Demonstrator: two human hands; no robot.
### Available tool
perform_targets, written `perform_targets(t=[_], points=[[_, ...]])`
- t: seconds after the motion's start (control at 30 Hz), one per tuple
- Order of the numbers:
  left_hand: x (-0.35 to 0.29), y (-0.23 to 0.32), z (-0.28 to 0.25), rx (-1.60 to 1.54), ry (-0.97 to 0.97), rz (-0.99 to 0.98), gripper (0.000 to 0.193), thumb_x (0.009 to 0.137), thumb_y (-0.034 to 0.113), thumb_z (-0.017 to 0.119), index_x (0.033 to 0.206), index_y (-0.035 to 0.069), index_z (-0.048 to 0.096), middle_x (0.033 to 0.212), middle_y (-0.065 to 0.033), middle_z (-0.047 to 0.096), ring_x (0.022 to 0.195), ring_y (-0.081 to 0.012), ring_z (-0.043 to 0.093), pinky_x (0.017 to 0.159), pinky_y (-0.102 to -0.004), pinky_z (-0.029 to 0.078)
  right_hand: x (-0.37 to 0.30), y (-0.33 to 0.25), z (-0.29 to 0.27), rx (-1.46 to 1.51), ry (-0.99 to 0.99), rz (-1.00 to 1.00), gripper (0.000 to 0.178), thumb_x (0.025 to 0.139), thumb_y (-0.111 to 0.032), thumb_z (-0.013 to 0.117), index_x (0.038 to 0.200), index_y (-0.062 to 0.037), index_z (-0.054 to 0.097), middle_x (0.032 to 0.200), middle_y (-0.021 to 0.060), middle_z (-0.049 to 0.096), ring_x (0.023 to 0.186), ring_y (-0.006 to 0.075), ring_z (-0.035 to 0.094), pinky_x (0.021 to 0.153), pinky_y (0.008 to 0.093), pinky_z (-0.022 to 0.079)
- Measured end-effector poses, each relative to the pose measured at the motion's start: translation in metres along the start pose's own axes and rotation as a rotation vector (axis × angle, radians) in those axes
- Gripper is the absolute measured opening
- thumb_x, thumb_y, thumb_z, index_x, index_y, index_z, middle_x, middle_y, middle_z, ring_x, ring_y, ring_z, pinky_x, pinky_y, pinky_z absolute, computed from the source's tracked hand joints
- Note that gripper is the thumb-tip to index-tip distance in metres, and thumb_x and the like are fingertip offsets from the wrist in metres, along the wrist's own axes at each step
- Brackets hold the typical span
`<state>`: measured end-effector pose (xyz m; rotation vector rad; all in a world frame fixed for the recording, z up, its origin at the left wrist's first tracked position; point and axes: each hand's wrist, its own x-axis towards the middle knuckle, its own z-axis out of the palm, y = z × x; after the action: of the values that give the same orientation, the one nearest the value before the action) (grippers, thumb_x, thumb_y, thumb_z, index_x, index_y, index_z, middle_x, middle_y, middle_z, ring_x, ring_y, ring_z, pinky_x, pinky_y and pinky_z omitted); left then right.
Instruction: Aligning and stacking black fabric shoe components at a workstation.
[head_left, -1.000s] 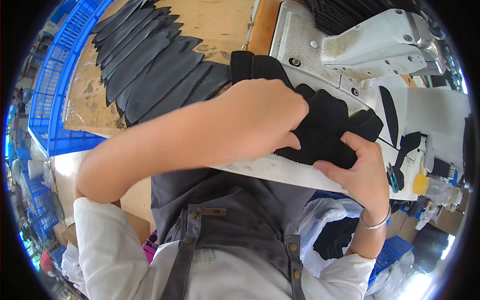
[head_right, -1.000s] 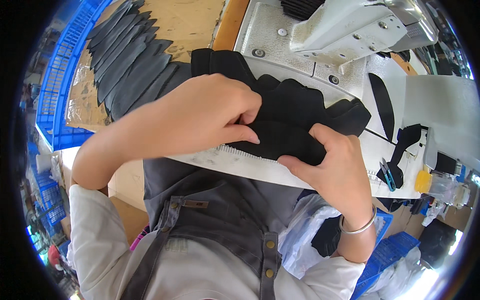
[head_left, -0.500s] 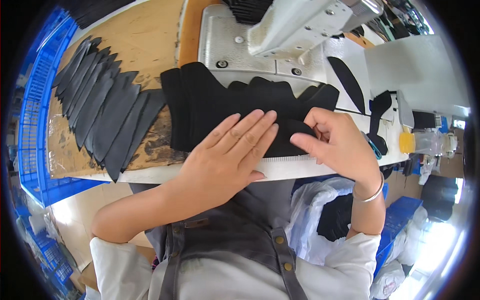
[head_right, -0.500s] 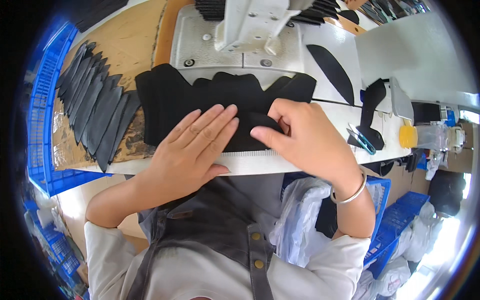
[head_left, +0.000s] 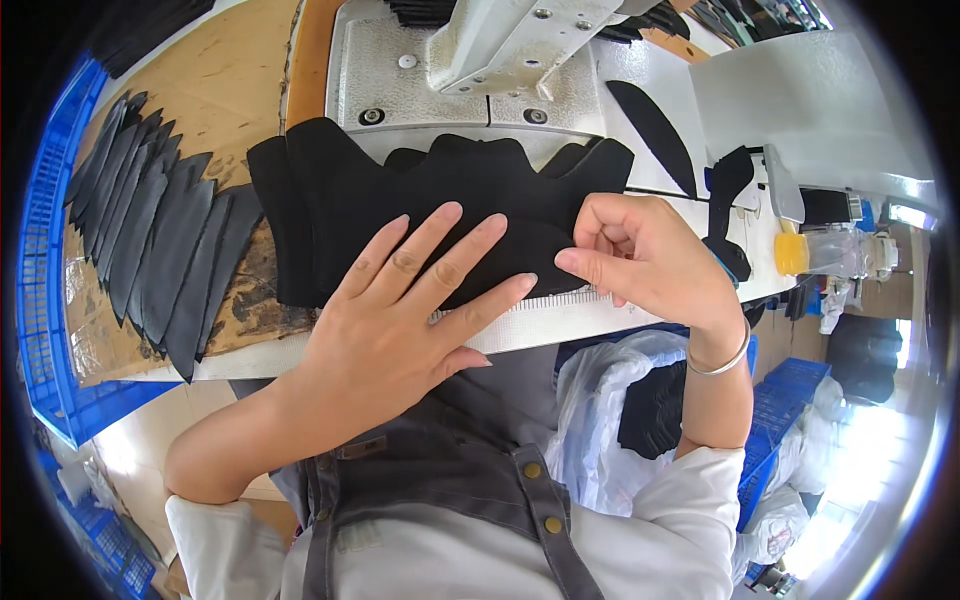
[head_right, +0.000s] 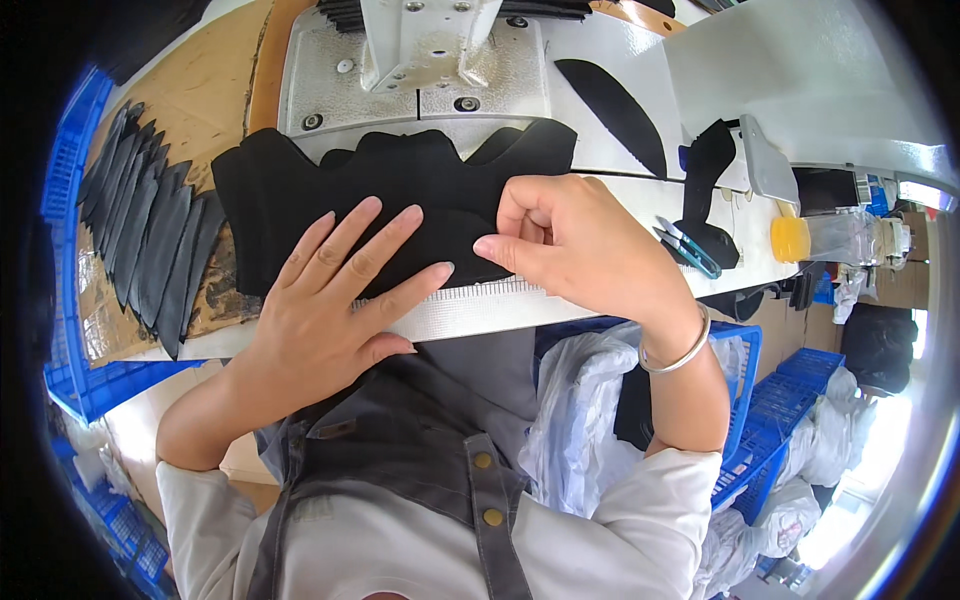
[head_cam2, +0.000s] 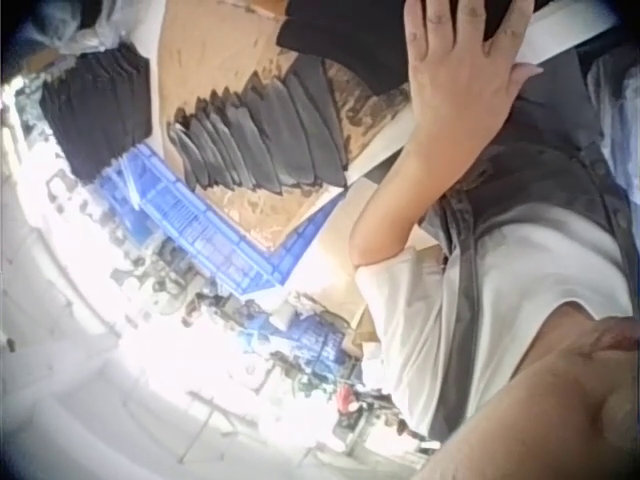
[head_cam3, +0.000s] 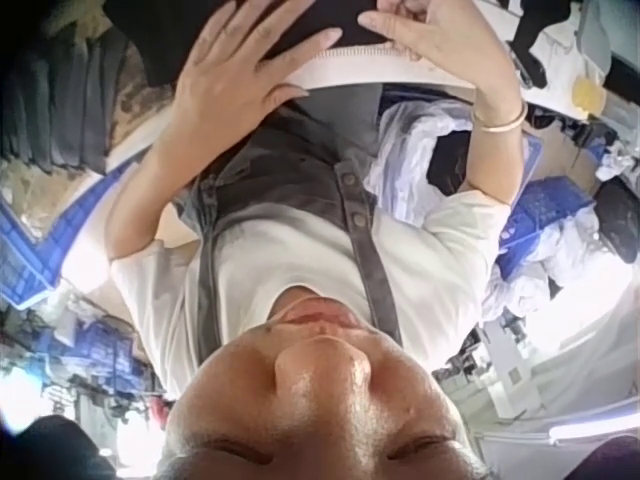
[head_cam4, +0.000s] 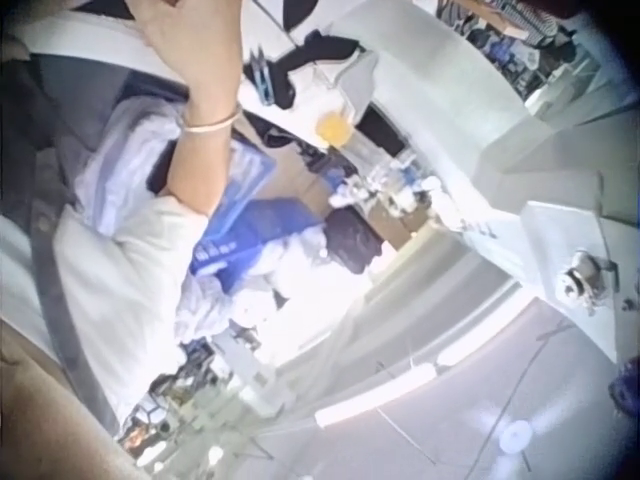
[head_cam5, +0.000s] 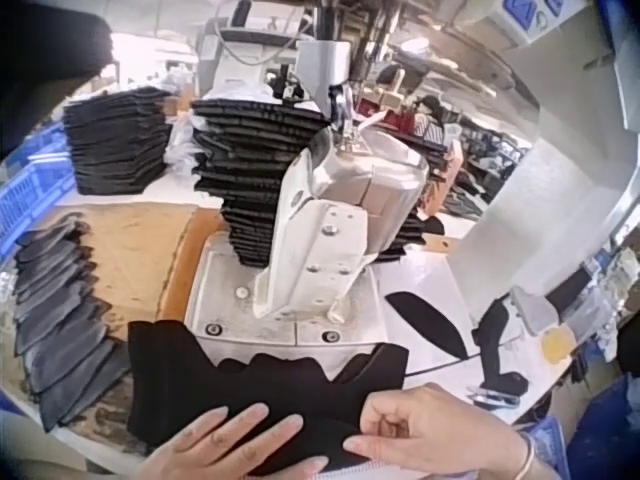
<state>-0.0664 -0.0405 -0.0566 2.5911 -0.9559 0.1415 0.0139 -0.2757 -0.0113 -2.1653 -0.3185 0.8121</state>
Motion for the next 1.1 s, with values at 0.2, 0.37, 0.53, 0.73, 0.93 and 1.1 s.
perform_targets(t=[0.2, 0.37, 0.53, 0.73, 0.93, 1.1], points=[[0.000, 0.000, -0.002, -0.007, -0.012, 0.002, 0.067, 0.071, 0.036, 0.069, 0.134, 0.023, 0.051, 0.146, -0.0119, 0.037, 0.132, -0.0346, 0.037, 0.106, -0.0493, 0.032, 0.002, 0.001, 0.000, -0.046, 0.007, -0.007, 0.025, 0.085, -0.013, 0.070, 0.072, -0.0046, 0.050, 0.058, -0.0031, 0.051, 0.050, 0.0015, 0.047, 0.042, 0.0177, 0.036], [0.000, 0.001, -0.003, -0.010, -0.022, -0.003, 0.067, 0.071, 0.035, 0.069, 0.134, 0.022, 0.051, 0.147, -0.0118, 0.036, 0.133, -0.0343, 0.035, 0.105, -0.0490, 0.031, -0.005, 0.002, 0.006, -0.321, 0.211, -0.112, 0.038, 0.077, -0.033, 0.075, 0.070, -0.0012, 0.055, 0.054, 0.0093, 0.057, 0.048, 0.0206, 0.056, 0.044, 0.0308, 0.041], [0.003, 0.002, -0.008, -0.015, -0.036, -0.001, 0.064, 0.072, 0.034, 0.070, 0.131, 0.020, 0.052, 0.148, -0.0117, 0.035, 0.133, -0.0337, 0.035, 0.106, -0.0484, 0.031, -0.025, 0.003, 0.030, -0.690, 0.602, -0.015, 0.052, 0.072, -0.045, 0.075, 0.084, 0.0018, 0.056, 0.072, 0.0150, 0.061, 0.062, 0.0344, 0.060, 0.057, 0.0406, 0.049], [0.012, 0.007, -0.015, -0.020, -0.027, 0.059, 0.065, 0.069, 0.034, 0.075, 0.127, 0.012, 0.055, 0.143, -0.0128, 0.042, 0.130, -0.0349, 0.039, 0.106, -0.0506, 0.030, -0.029, 0.018, 0.063, -0.543, 0.931, -0.270, 0.055, 0.071, -0.029, 0.078, 0.108, 0.0029, 0.053, 0.104, 0.0172, 0.054, 0.091, 0.0355, 0.054, 0.074, 0.0403, 0.046], [0.024, 0.011, -0.021, 0.056, -0.011, 0.065, 0.084, 0.074, 0.036, 0.073, 0.142, 0.005, 0.035, 0.130, -0.0141, 0.053, 0.122, -0.0327, 0.048, 0.106, -0.0491, 0.031, -0.030, 0.019, 0.078, -0.572, 1.089, -0.396, 0.057, 0.070, -0.016, 0.077, 0.118, 0.0004, 0.050, 0.109, 0.0153, 0.056, 0.093, 0.0341, 0.053, 0.079, 0.0408, 0.042], [0.021, 0.017, -0.022, 0.146, 0.208, 0.055, 0.067, 0.080, 0.029, 0.066, 0.136, 0.001, 0.042, 0.122, -0.0137, 0.059, 0.119, -0.0309, 0.052, 0.107, -0.0460, 0.031, -0.034, 0.010, 0.081, 0.400, 0.795, -0.451, 0.053, 0.078, 0.003, 0.069, 0.125, 0.0010, 0.044, 0.107, 0.0144, 0.062, 0.095, 0.0183, 0.061, 0.081, 0.0301, 0.048]])
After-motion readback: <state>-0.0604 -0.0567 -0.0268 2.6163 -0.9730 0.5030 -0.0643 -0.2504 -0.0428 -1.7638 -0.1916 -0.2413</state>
